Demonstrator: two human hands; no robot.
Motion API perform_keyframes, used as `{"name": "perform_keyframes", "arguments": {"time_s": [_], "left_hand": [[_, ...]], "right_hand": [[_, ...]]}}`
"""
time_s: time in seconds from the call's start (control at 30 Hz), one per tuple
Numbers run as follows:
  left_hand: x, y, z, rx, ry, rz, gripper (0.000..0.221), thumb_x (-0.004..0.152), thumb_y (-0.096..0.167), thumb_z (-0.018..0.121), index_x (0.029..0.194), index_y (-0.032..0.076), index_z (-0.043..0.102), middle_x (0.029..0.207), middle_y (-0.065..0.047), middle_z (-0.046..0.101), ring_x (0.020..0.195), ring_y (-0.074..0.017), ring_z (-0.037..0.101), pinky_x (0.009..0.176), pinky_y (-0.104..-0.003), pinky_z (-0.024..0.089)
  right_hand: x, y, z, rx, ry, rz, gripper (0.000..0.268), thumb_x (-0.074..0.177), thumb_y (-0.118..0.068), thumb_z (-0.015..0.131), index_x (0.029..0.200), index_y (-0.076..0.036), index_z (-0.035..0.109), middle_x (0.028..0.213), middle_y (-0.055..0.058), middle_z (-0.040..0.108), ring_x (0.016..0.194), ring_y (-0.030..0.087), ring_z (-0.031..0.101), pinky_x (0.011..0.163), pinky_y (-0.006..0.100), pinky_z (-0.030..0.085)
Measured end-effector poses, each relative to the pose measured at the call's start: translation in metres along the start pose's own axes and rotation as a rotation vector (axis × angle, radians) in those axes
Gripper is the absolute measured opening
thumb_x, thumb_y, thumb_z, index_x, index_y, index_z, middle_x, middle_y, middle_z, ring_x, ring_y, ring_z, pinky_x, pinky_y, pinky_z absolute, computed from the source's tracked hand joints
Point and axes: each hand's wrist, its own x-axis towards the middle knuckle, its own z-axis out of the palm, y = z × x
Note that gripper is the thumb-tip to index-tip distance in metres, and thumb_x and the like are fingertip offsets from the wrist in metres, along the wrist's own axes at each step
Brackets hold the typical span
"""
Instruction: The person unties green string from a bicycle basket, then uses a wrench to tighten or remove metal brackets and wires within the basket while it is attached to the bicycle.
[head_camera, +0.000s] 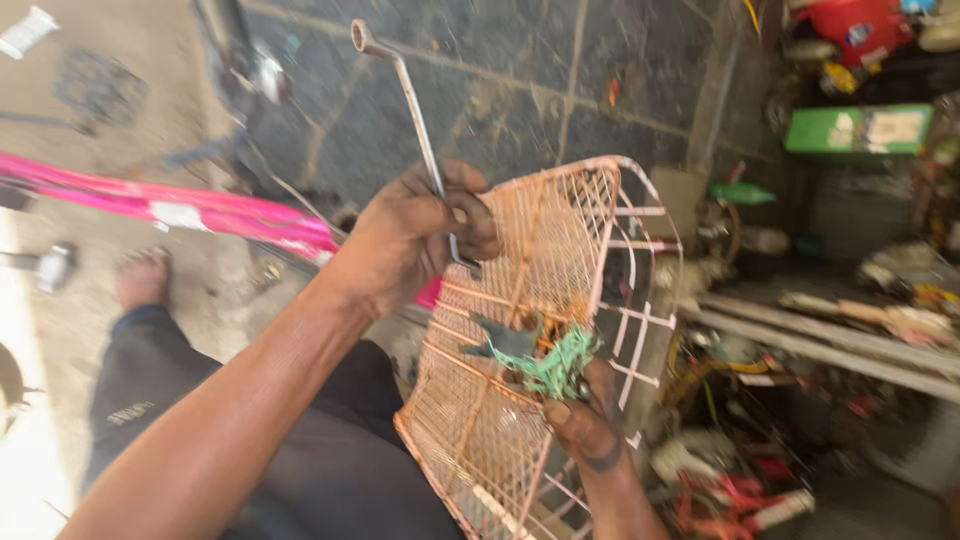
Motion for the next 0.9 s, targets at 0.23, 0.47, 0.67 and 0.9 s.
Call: {"name": "perform_keyframes", "arguments": {"time_s": [0.23,0.47,0.67,0.9], "left_hand": [[-0.013,0.023,-0.005,0.795,0.284,0.043,0.047,0.081,-0.002,0.046,0.124,0.002,0.065,0.086,-0.007,0.068,0.063,-0.0155,0.060,0.059,-0.032,0.051],[-0.036,0.017,-0.020,0.995,-0.036,0.366,0.037,0.101,0.021,0.056,0.128,-0.004,0.063,0.105,-0.007,0.069,0.100,-0.0167,0.062,0.087,-0.034,0.047],[-0.046,-0.013,-0.033,1.213,0.082,0.006,0.056,0.100,0.051,0.053,0.102,0.000,0.075,0.075,-0.009,0.062,0.073,-0.0160,0.056,0.069,-0.035,0.049],[-0.047,-0.038,-0.046,0.916,-0.093,-0.083,0.047,0.101,0.043,0.058,0.109,0.001,0.075,0.089,-0.012,0.067,0.085,-0.0186,0.062,0.077,-0.035,0.054]], "right_hand": [[0.014,0.000,-0.002,-0.062,-0.048,-0.001,0.083,0.076,-0.036,0.080,0.141,0.011,0.056,0.124,0.024,0.069,0.118,0.034,0.066,0.106,0.048,0.052],[0.023,-0.006,0.001,-0.033,-0.081,-0.056,0.082,0.076,-0.038,0.083,0.139,0.006,0.056,0.130,0.018,0.068,0.123,0.030,0.066,0.112,0.046,0.049],[0.018,-0.006,0.002,0.012,-0.085,-0.036,0.080,0.079,-0.034,0.085,0.141,0.010,0.056,0.132,0.019,0.068,0.124,0.029,0.065,0.114,0.043,0.048],[0.011,-0.002,-0.007,-0.036,-0.055,-0.037,0.082,0.080,-0.033,0.084,0.143,0.009,0.053,0.133,0.019,0.066,0.124,0.028,0.063,0.112,0.043,0.048]]}}
